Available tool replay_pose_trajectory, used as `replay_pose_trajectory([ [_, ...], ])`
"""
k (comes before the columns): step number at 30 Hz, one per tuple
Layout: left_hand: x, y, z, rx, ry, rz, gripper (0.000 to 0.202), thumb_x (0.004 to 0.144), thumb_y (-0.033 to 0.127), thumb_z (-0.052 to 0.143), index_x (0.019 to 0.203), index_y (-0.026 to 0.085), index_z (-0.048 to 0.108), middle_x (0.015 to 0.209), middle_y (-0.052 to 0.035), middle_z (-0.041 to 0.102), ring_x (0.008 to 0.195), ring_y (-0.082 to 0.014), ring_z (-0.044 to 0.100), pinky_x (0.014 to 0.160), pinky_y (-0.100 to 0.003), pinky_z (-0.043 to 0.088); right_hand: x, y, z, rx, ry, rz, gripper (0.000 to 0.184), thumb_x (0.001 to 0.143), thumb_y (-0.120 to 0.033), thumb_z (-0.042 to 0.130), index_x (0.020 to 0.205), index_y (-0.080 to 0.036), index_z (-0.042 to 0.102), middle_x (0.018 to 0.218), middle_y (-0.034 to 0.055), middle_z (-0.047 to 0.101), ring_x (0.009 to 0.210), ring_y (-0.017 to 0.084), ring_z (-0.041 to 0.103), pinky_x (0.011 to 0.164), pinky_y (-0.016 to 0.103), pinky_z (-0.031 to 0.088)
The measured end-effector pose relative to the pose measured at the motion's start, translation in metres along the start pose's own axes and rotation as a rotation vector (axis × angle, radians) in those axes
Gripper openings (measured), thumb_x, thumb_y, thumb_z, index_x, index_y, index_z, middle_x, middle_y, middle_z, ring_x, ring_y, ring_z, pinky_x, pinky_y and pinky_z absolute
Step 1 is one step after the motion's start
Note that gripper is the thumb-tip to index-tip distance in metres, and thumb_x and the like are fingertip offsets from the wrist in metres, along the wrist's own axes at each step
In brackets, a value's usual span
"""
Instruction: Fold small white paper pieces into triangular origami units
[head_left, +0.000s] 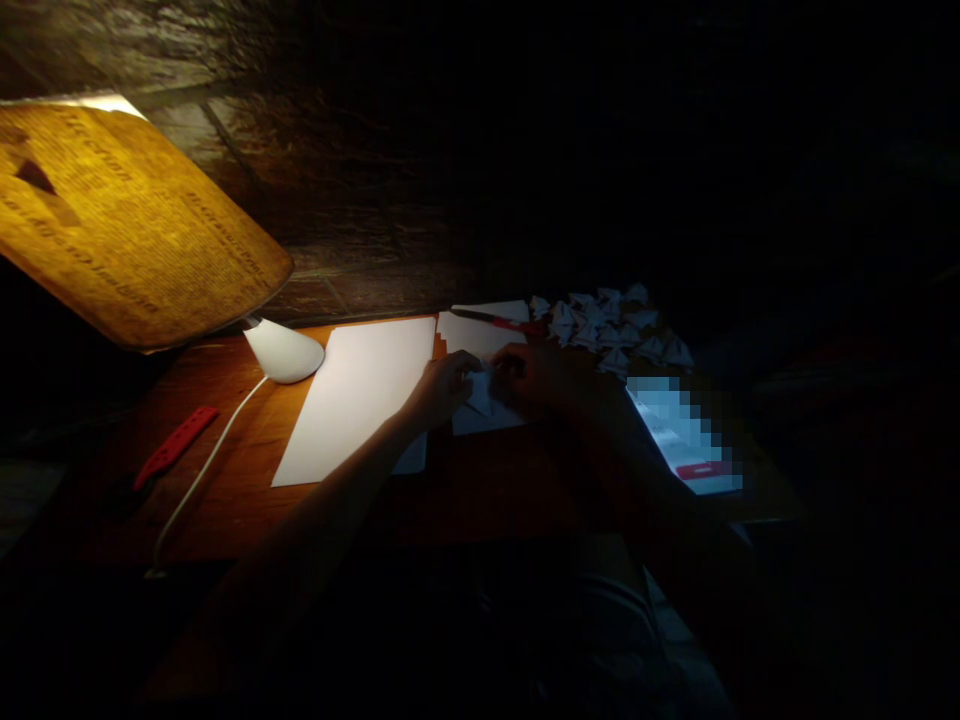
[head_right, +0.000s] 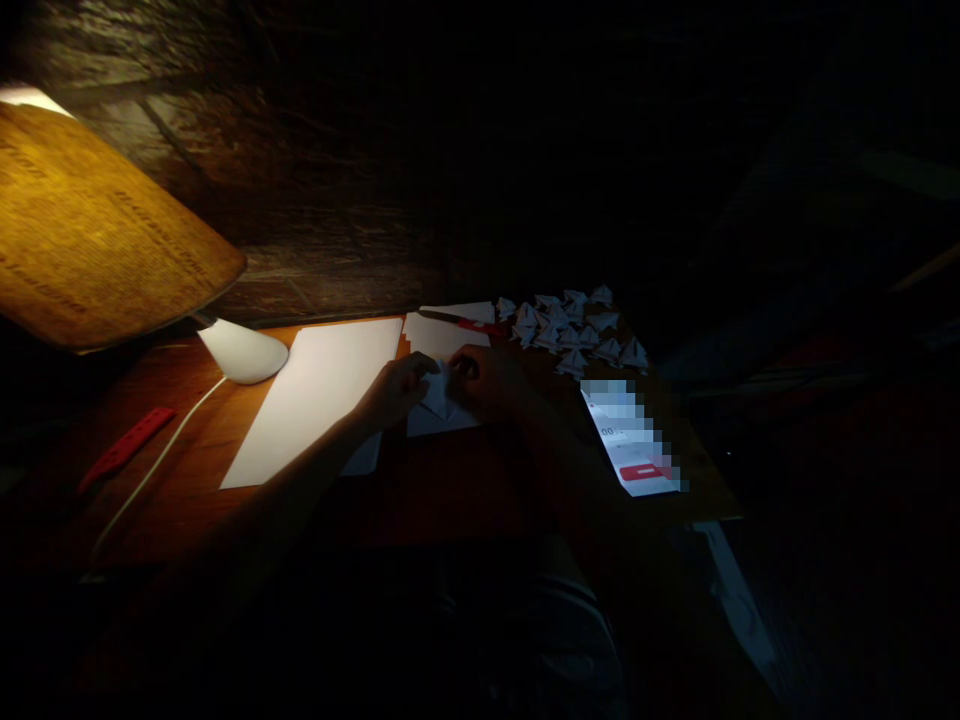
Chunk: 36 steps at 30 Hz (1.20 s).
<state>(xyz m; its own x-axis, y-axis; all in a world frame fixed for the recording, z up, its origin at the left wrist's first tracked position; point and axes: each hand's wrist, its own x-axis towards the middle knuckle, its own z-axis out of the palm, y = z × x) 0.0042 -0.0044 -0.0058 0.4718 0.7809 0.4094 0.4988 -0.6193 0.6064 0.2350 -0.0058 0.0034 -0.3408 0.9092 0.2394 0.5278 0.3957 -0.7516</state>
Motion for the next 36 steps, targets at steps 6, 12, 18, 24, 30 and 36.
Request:
replay_pose_trajectory([
  [6,-0.002,-0.009,0.002,0.014,0.04,-0.032,0.039,0.077,0.013,0.066,0.116,0.019,0.062,0.09,-0.0019,0.073,0.074,-0.0161,0.067,0.07,-0.031,0.05,-0.001,0.001,0.0,-0.062,0.033,0.015,0.016,0.08,-0.009,0.073,0.093,-0.018,0.079,0.095,0.0064,0.082,0.079,0.018,0.071,0.073,0.028,0.05],
  [12,-0.002,-0.01,-0.002,0.105,-0.051,-0.023,0.027,0.076,0.018,0.074,0.104,0.019,0.073,0.086,-0.0029,0.074,0.077,-0.0194,0.066,0.078,-0.035,0.053,0.001,0.002,-0.002,-0.039,0.031,0.009,0.024,0.078,-0.002,0.065,0.089,-0.018,0.079,0.091,0.0055,0.082,0.08,0.018,0.071,0.074,0.028,0.05],
  [18,-0.001,-0.008,-0.006,0.194,-0.01,0.049,0.017,0.082,0.018,0.066,0.094,0.022,0.077,0.089,-0.0044,0.077,0.085,-0.0235,0.071,0.091,-0.042,0.051,-0.001,-0.002,-0.007,0.031,0.003,-0.018,0.025,0.077,0.0,0.064,0.083,-0.02,0.078,0.09,0.0037,0.082,0.081,0.019,0.072,0.076,0.029,0.051],
  [24,0.0,-0.005,-0.011,0.192,-0.033,0.129,0.022,0.082,0.014,0.062,0.095,0.022,0.078,0.094,-0.0052,0.078,0.087,-0.0231,0.072,0.088,-0.039,0.054,0.0,0.0,-0.009,-0.007,-0.029,-0.051,0.023,0.077,-0.003,0.065,0.084,-0.02,0.079,0.091,0.004,0.082,0.083,0.019,0.072,0.079,0.029,0.051],
  [30,-0.002,0.0,-0.012,0.104,-0.084,0.216,0.02,0.091,0.023,0.069,0.107,0.023,0.082,0.1,-0.0069,0.077,0.091,-0.0214,0.073,0.087,-0.039,0.059,0.003,0.007,-0.006,-0.005,-0.031,-0.086,0.027,0.074,0.0,0.06,0.081,-0.019,0.078,0.089,0.004,0.082,0.083,0.019,0.072,0.079,0.028,0.051],
  [36,-0.004,0.0,-0.011,0.061,-0.17,0.212,0.025,0.096,0.021,0.068,0.113,0.028,0.085,0.112,-0.0084,0.077,0.101,-0.0209,0.073,0.096,-0.042,0.063,0.003,0.005,-0.008,-0.018,-0.046,-0.05,0.03,0.072,0.001,0.062,0.082,-0.019,0.081,0.089,0.0044,0.083,0.082,0.019,0.073,0.079,0.029,0.052],
])
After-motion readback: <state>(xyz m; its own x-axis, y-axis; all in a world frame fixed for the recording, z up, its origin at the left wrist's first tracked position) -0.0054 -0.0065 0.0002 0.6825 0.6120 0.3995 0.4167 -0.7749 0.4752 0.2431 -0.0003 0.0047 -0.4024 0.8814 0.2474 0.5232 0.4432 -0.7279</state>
